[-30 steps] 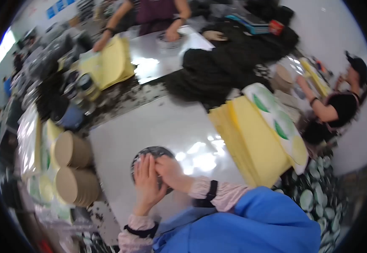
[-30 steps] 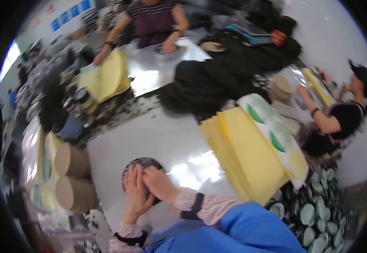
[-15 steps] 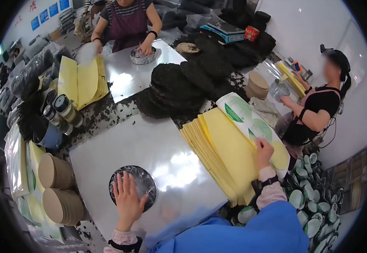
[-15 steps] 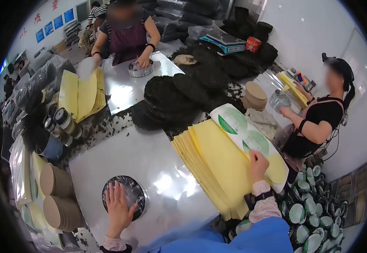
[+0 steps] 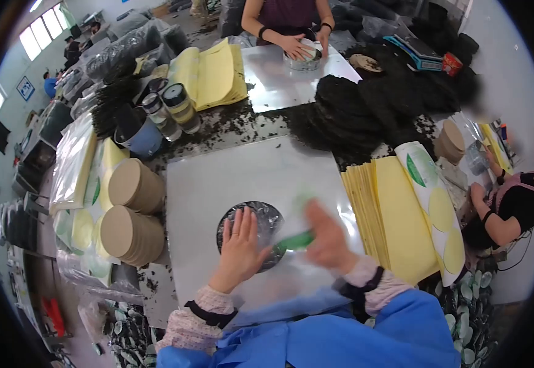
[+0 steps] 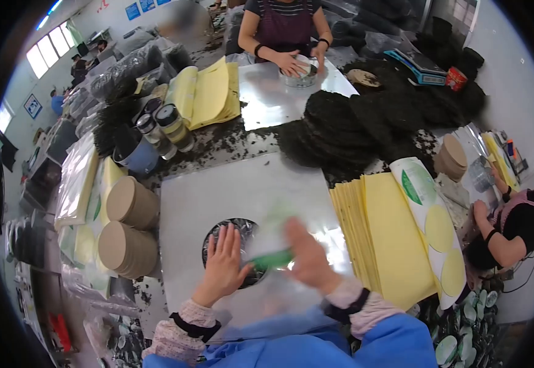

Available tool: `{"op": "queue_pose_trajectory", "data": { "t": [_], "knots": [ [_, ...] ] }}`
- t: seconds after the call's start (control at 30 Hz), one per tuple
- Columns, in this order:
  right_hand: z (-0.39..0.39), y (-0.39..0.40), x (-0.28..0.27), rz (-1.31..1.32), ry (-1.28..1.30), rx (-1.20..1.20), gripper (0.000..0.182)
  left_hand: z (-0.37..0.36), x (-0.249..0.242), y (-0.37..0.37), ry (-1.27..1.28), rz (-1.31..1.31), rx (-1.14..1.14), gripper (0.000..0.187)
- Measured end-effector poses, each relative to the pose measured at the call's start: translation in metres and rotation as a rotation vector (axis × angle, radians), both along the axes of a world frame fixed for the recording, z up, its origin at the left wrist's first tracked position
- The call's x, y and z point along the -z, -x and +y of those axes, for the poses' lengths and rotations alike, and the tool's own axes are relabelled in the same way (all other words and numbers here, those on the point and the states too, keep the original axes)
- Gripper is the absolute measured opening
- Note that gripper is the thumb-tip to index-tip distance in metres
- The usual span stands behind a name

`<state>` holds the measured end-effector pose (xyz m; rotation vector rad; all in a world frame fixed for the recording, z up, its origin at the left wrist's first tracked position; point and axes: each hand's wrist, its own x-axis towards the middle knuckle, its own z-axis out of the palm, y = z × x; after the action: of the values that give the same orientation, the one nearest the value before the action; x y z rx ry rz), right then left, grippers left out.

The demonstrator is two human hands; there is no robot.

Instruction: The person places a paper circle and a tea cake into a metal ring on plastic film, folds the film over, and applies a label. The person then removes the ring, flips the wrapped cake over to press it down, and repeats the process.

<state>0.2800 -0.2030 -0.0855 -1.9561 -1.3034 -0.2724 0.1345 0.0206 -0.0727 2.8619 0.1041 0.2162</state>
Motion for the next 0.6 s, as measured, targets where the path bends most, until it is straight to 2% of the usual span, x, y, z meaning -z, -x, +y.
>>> {"op": "queue_pose_trajectory", "data": {
  "t": [0.03, 0.07, 0.1, 0.13, 0.17, 0.2, 0.27, 0.3, 0.33, 0.37, 0.4, 0.43, 0.47, 0.53, 0.57, 0.6],
  "knots": [
    [0.027, 0.018, -0.01, 0.003, 0.097, -0.108, 0.086, 0.003, 0.006, 0.001, -0.018, -0.012, 0.049, 0.074],
    [0.044, 0.03, -0.016, 0.005, 0.197, -0.216, 0.088, 0.003, 0.018, 0.004, 0.643, -0.182, 0.072, 0.058],
    [0.046, 0.032, -0.023, 0.005, 0.183, -0.222, 0.088, 0.003, 0.029, 0.004, 0.552, -0.198, 0.054, 0.054],
    [0.043, 0.034, -0.028, -0.007, 0.305, -0.236, 0.089, 0.002, 0.03, 0.005, 0.462, -0.207, 0.038, 0.051],
    [0.043, 0.035, -0.03, -0.021, 0.429, -0.249, 0.089, 0.002, 0.026, 0.006, 0.451, -0.201, 0.037, 0.051],
    [0.05, 0.028, -0.029, -0.034, 0.425, -0.257, 0.089, 0.001, 0.021, 0.002, 0.493, -0.221, 0.028, 0.05],
    [0.057, 0.018, -0.027, 0.274, 0.162, -0.362, 0.084, 0.0, 0.013, 0.003, 0.547, -0.221, 0.023, 0.049],
    [0.073, 0.017, -0.029, 0.649, 0.008, -0.358, 0.08, 0.001, 0.007, 0.003, 0.57, -0.153, 0.021, 0.05],
    [0.085, 0.019, -0.02, 0.654, 0.008, -0.351, 0.08, 0.002, 0.005, 0.002, 0.59, -0.091, 0.017, 0.051],
    [0.101, 0.018, 0.0, 0.842, -0.055, -0.35, 0.074, 0.002, 0.006, 0.004, 0.59, -0.086, 0.022, 0.051],
    [0.116, 0.018, 0.012, 1.027, -0.125, -0.351, 0.069, 0.004, 0.007, 0.005, 0.581, -0.228, -0.023, 0.052],
    [0.126, 0.03, 0.019, 0.451, 0.165, -0.239, 0.076, 0.008, 0.009, 0.004, 0.568, -0.376, -0.07, 0.053],
    [0.131, 0.035, 0.011, 0.45, 0.163, -0.24, 0.076, 0.01, 0.013, 0.002, 0.559, -0.524, -0.121, 0.054],
    [0.127, 0.057, 0.002, -0.103, 0.396, -0.259, 0.082, 0.003, 0.02, 0.011, 0.555, -0.782, -0.228, 0.056],
    [0.133, 0.057, 0.02, -0.15, 0.413, -0.229, 0.082, -0.001, 0.019, 0.009, 0.44, -0.673, -0.201, 0.053],
    [0.13, 0.059, 0.024, -0.141, 0.424, -0.222, 0.082, -0.003, 0.019, 0.009, 0.453, -0.664, -0.197, 0.053]
  ]
}}
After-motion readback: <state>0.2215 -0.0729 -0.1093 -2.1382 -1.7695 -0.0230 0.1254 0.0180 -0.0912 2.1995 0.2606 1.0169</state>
